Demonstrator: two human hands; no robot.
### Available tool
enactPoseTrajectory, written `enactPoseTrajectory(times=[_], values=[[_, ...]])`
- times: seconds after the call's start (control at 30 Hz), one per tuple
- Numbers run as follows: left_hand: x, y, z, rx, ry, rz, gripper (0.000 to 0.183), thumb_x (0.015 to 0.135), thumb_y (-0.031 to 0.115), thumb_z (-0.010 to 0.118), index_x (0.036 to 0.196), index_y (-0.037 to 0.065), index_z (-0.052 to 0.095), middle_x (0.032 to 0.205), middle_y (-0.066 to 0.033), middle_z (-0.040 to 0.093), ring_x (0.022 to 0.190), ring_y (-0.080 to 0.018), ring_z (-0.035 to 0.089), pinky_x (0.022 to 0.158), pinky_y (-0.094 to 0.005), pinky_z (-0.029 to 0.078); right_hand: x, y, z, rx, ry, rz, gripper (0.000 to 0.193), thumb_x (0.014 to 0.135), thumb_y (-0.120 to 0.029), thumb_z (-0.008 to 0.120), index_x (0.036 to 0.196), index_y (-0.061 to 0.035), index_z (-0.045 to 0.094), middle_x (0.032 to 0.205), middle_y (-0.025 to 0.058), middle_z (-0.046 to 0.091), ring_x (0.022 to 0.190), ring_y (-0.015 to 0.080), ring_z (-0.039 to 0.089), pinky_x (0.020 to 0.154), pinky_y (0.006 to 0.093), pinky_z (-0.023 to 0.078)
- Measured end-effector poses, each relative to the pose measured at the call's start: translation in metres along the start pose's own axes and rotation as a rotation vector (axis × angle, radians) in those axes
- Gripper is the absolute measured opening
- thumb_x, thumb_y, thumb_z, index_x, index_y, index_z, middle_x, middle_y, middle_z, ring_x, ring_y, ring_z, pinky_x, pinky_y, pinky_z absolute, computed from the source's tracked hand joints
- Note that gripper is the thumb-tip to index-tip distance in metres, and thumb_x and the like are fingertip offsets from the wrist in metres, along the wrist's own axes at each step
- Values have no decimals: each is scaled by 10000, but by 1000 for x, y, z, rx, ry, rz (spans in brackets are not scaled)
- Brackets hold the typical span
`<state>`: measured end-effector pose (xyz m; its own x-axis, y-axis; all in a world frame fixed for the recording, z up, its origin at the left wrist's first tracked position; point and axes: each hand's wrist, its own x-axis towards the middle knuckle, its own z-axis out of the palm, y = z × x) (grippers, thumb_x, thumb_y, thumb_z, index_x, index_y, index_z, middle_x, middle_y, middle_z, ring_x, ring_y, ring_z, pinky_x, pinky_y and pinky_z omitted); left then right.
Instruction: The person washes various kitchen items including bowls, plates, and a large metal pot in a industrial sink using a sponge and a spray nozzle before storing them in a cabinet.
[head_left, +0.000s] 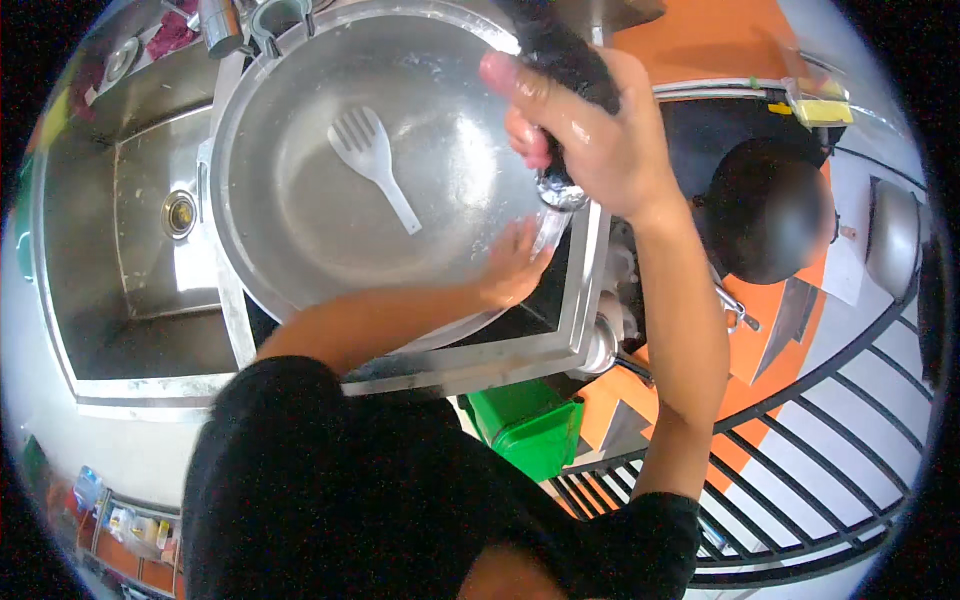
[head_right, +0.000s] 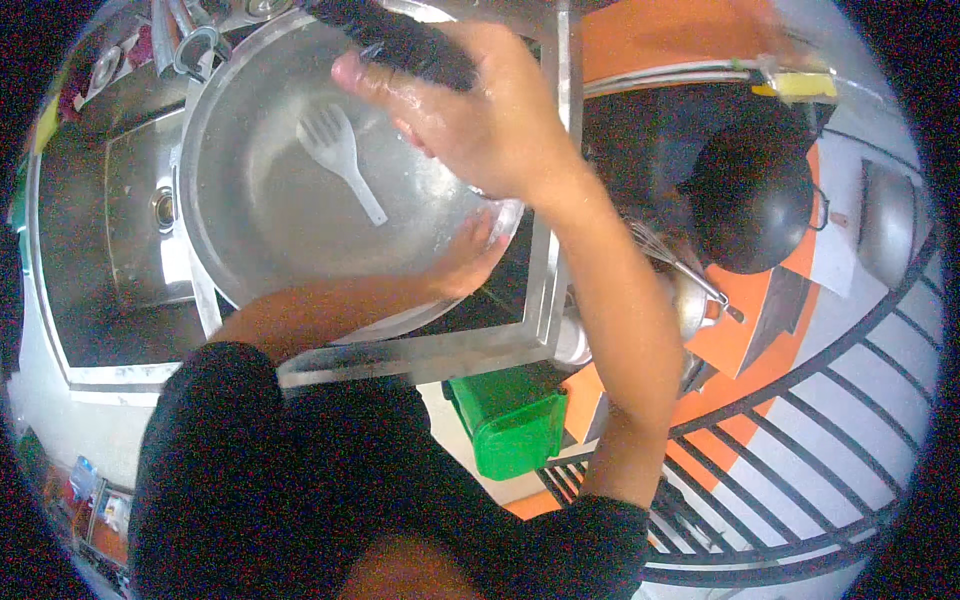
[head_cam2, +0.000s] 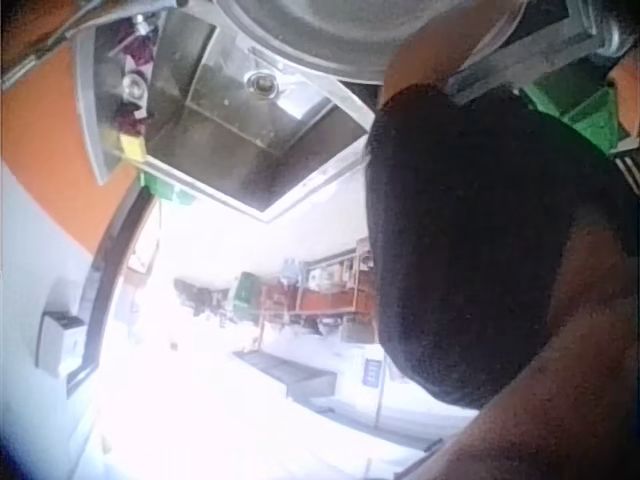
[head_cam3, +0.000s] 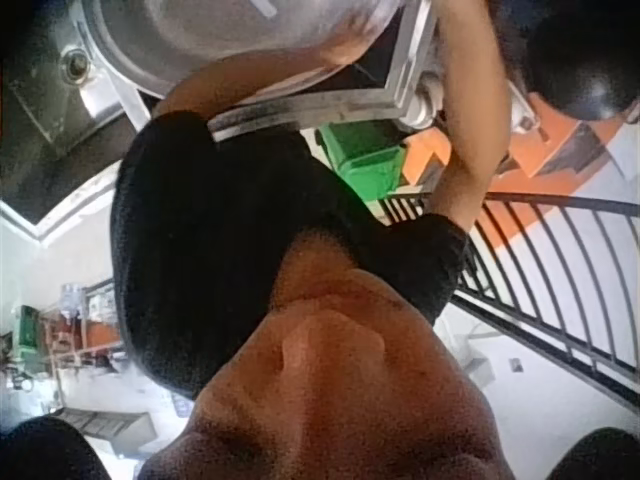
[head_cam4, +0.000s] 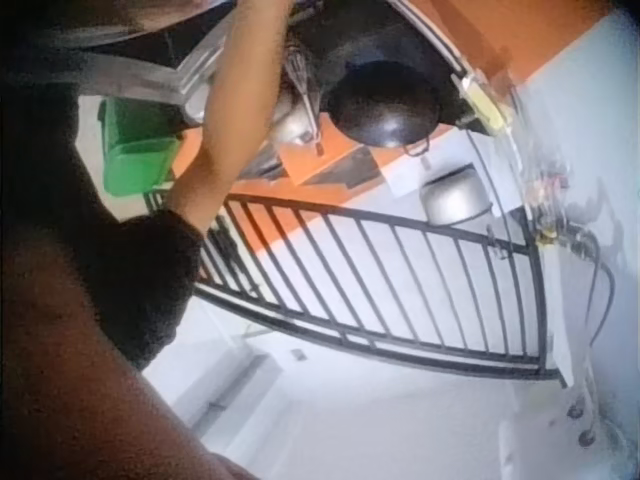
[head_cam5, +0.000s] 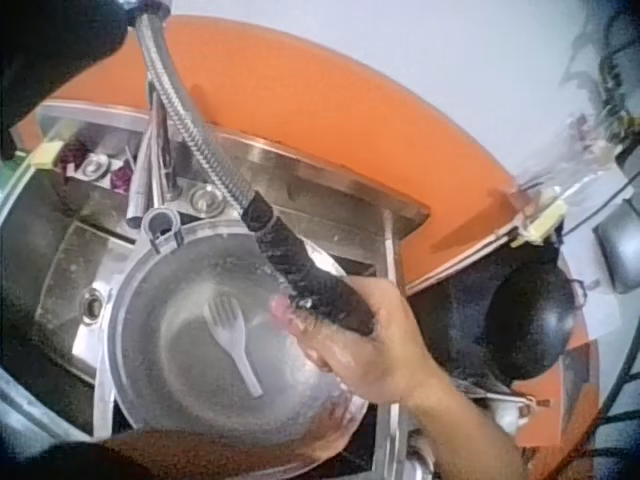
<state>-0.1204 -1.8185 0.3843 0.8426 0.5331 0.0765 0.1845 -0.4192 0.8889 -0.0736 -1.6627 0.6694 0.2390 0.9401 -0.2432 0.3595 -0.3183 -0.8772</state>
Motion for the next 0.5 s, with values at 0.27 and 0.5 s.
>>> enactPoseTrajectory(times=[0.27, 0.5], values=[[3, -29, -5, -17, -213, 54, 469, 926, 217, 411, 1316, -37, 360, 1394, -278, 309, 1274, -436, 305, 1063, -497, 250, -10, 2, 8, 199, -63, -118, 286, 859, -237, 658, 707, -28, 536, 541, 18, 496, 481, 92, 464, 472, 242, 364], [-45, -43, -23, 45, -138, 282, 420, 919, 244, 432, 1224, -44, 441, 1365, -299, 349, 1257, -418, 360, 1046, -508, 274, -3, 13, 12, 210, -150, -66, 328, 817, -351, 690, 674, -65, 617, 524, -28, 503, 460, 59, 470, 435, 236, 363]])
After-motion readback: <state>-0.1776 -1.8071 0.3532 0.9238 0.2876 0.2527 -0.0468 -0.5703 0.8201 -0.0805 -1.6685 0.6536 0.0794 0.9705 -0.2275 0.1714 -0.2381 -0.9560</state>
